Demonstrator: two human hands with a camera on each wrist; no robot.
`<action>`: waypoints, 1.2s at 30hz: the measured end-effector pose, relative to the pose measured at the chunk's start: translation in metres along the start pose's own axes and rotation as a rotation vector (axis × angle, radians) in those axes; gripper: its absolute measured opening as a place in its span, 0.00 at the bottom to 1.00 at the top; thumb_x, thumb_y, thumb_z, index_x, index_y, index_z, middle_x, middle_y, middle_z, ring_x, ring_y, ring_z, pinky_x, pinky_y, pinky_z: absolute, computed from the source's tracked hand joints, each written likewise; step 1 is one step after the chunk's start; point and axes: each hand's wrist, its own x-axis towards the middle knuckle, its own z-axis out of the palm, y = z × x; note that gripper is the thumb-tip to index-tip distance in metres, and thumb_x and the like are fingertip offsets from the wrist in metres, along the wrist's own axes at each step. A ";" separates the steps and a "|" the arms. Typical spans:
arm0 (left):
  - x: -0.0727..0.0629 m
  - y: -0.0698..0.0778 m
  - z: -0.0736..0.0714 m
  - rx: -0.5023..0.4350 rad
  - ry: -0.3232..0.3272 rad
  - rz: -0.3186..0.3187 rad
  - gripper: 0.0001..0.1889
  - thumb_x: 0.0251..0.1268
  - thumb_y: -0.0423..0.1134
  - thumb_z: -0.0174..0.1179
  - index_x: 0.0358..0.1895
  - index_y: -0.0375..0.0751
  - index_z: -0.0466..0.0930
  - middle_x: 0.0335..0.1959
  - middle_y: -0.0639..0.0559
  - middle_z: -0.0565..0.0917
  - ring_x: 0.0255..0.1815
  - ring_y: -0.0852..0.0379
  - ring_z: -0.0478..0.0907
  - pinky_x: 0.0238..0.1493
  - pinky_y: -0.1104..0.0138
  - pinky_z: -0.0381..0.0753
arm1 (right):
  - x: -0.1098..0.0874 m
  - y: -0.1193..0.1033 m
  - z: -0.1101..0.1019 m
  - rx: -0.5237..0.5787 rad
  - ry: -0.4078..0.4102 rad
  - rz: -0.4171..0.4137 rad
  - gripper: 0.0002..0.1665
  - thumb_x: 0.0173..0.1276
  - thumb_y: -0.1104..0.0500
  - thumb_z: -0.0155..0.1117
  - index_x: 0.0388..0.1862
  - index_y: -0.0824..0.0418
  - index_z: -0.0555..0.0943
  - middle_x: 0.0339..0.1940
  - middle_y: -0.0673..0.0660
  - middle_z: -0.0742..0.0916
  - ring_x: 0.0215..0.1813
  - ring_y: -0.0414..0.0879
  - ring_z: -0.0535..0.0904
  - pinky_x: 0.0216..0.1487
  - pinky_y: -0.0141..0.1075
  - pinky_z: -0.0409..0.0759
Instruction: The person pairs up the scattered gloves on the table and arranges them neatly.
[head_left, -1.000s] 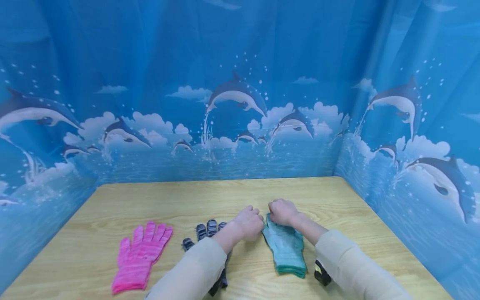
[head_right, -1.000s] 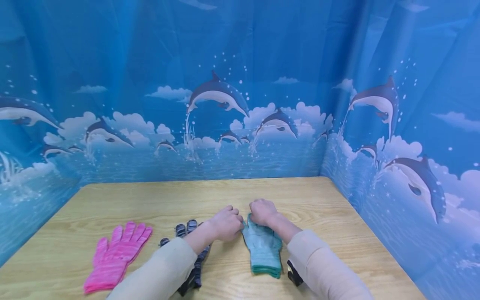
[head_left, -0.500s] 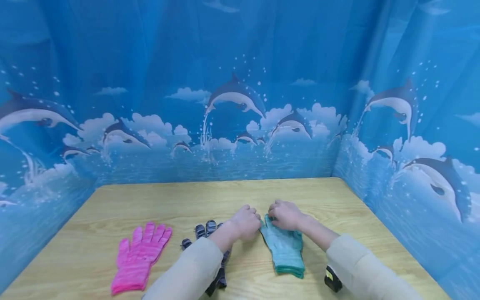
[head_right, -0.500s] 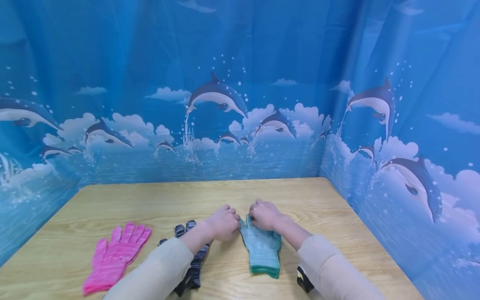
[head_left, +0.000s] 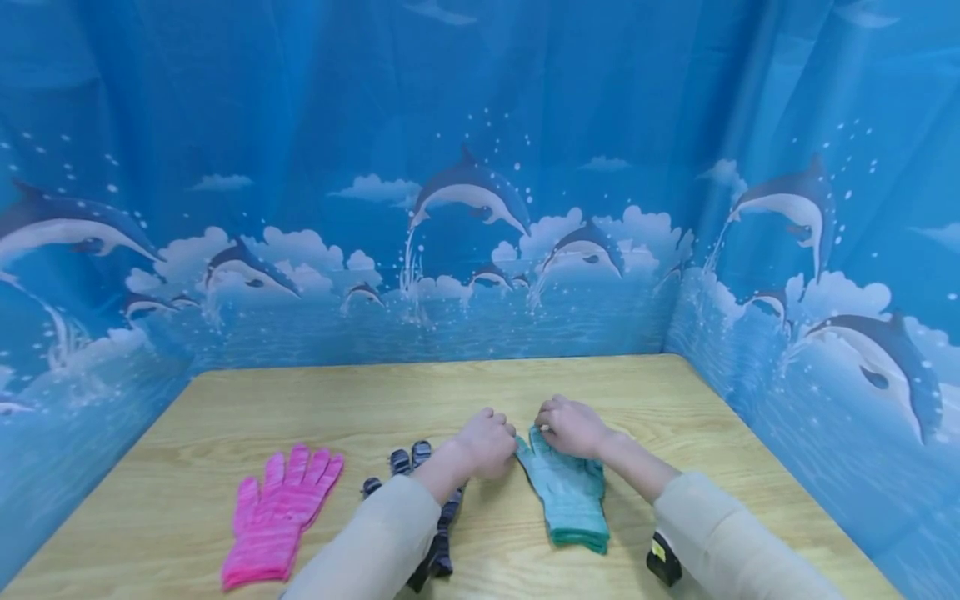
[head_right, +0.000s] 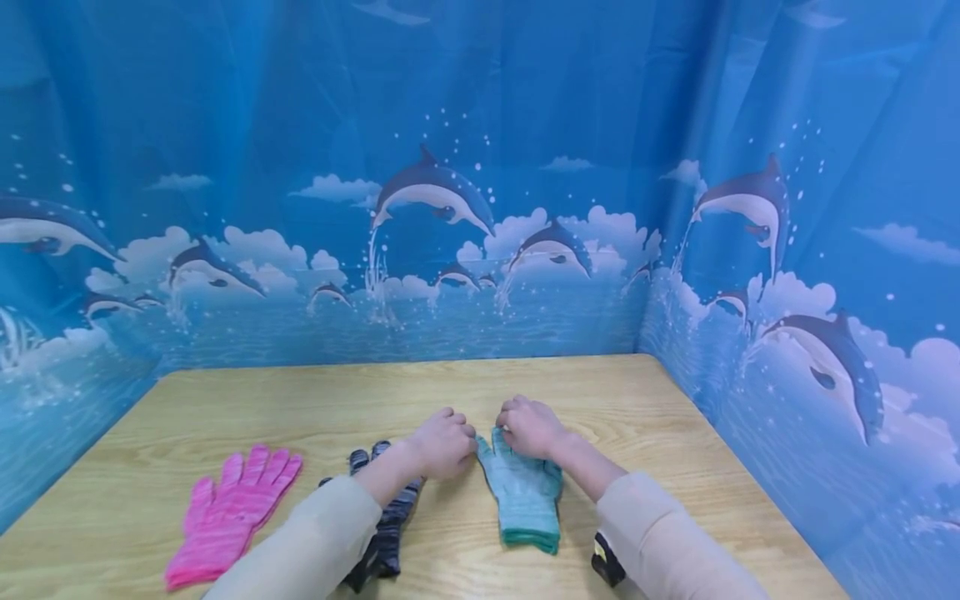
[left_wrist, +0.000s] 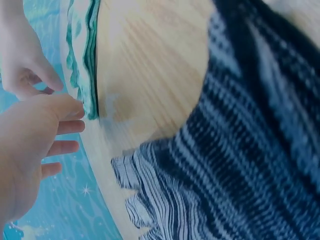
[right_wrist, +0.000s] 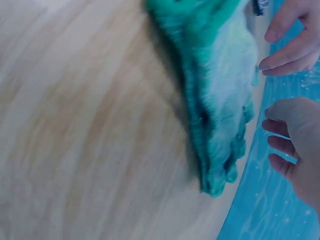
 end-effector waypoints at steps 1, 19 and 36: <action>-0.001 -0.001 0.000 0.000 0.001 -0.008 0.13 0.67 0.47 0.50 0.48 0.55 0.81 0.44 0.61 0.79 0.45 0.60 0.71 0.56 0.63 0.64 | 0.001 -0.001 -0.002 0.020 0.014 0.001 0.06 0.58 0.64 0.65 0.35 0.61 0.85 0.34 0.53 0.83 0.39 0.48 0.76 0.38 0.38 0.76; -0.005 0.001 0.003 0.036 0.012 0.047 0.14 0.66 0.49 0.52 0.51 0.56 0.80 0.50 0.65 0.77 0.44 0.62 0.69 0.51 0.65 0.65 | 0.005 -0.008 0.007 0.067 -0.078 -0.229 0.08 0.56 0.58 0.69 0.36 0.57 0.86 0.38 0.50 0.85 0.39 0.42 0.74 0.37 0.31 0.73; -0.004 0.008 -0.004 0.038 0.032 0.082 0.13 0.66 0.49 0.52 0.50 0.57 0.79 0.50 0.63 0.78 0.48 0.62 0.71 0.52 0.66 0.66 | -0.030 0.011 -0.021 0.107 -0.107 0.029 0.10 0.58 0.62 0.66 0.39 0.62 0.84 0.38 0.55 0.84 0.42 0.50 0.77 0.41 0.41 0.76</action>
